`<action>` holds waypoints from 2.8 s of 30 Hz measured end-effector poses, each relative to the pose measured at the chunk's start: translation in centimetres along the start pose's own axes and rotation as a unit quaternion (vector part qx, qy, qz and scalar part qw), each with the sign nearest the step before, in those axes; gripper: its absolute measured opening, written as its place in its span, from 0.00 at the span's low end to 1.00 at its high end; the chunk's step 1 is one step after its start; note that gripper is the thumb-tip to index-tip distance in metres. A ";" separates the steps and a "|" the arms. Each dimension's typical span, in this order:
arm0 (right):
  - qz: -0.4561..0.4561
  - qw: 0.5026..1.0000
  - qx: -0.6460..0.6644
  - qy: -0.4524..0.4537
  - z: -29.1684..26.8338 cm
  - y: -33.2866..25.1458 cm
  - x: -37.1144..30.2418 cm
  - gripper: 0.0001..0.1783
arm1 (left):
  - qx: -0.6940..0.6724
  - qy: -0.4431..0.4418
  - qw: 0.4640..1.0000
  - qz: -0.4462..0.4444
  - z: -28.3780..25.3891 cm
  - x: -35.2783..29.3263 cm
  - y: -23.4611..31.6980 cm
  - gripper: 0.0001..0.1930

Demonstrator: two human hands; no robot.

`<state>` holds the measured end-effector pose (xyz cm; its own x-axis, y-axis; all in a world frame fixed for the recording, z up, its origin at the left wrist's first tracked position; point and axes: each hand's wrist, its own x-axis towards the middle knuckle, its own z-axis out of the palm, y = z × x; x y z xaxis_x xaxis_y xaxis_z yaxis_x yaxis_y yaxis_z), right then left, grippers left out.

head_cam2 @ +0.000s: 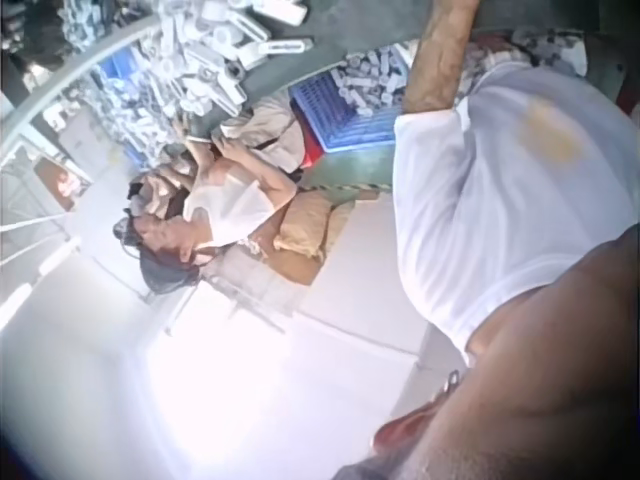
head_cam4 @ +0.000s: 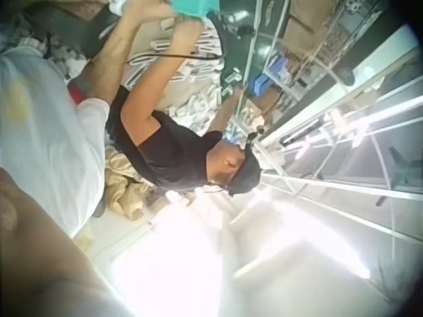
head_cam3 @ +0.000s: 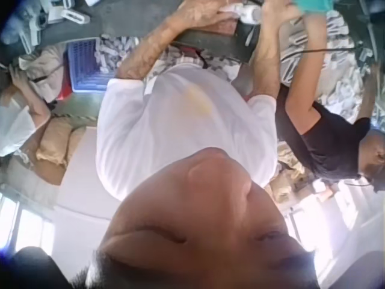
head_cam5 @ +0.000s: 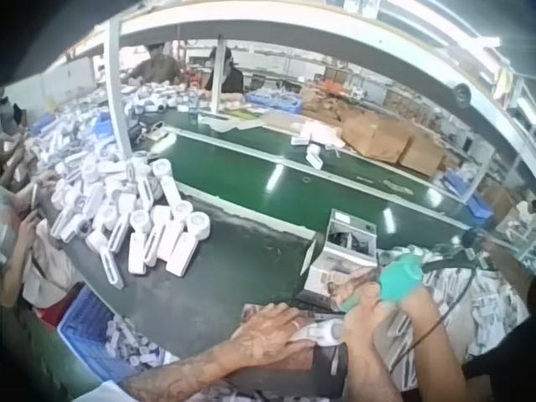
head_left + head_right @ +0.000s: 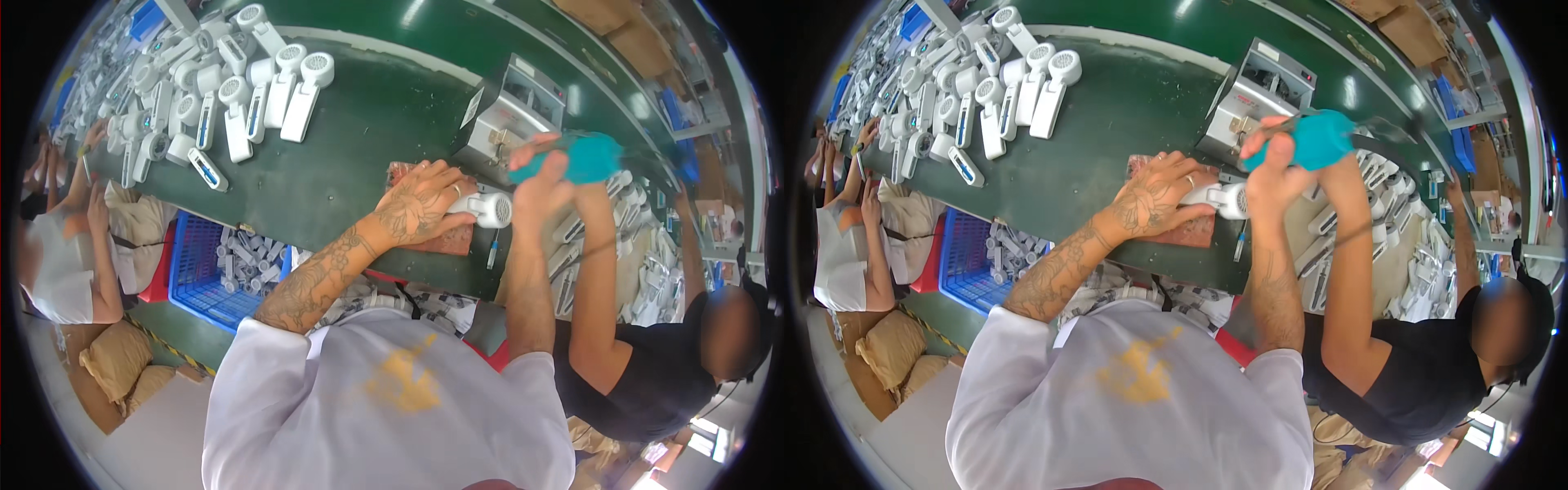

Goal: Assembling small hand-held fans on an electronics production floor.

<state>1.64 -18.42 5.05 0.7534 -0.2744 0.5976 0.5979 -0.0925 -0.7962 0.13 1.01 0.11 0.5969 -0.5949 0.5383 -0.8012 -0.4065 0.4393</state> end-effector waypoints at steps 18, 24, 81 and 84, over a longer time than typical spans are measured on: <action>0.113 0.990 0.038 0.078 1.2 -2.3 -0.1 0.28 | -0.044 -0.035 0.998 -0.026 -0.2 0.1 0.0 0.24; 0.103 0.992 0.061 0.040 1.8 -3.2 -2.1 0.34 | -0.048 -0.046 0.997 -0.034 -0.4 0.1 -0.2 0.24; 0.122 0.988 0.094 0.025 0.7 -2.9 -5.4 0.30 | -0.048 -0.041 0.998 -0.011 -0.6 0.5 0.2 0.17; 0.119 0.987 0.101 0.020 1.2 -2.9 -5.4 0.29 | -0.036 -0.048 0.998 -0.011 -1.0 0.5 0.2 0.16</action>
<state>-3.85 -15.53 4.28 0.8706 -0.3025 0.3879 0.4501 0.1718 -0.8763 0.34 1.34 1.24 0.6049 -0.6518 0.4575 -0.7804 -0.3710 0.5034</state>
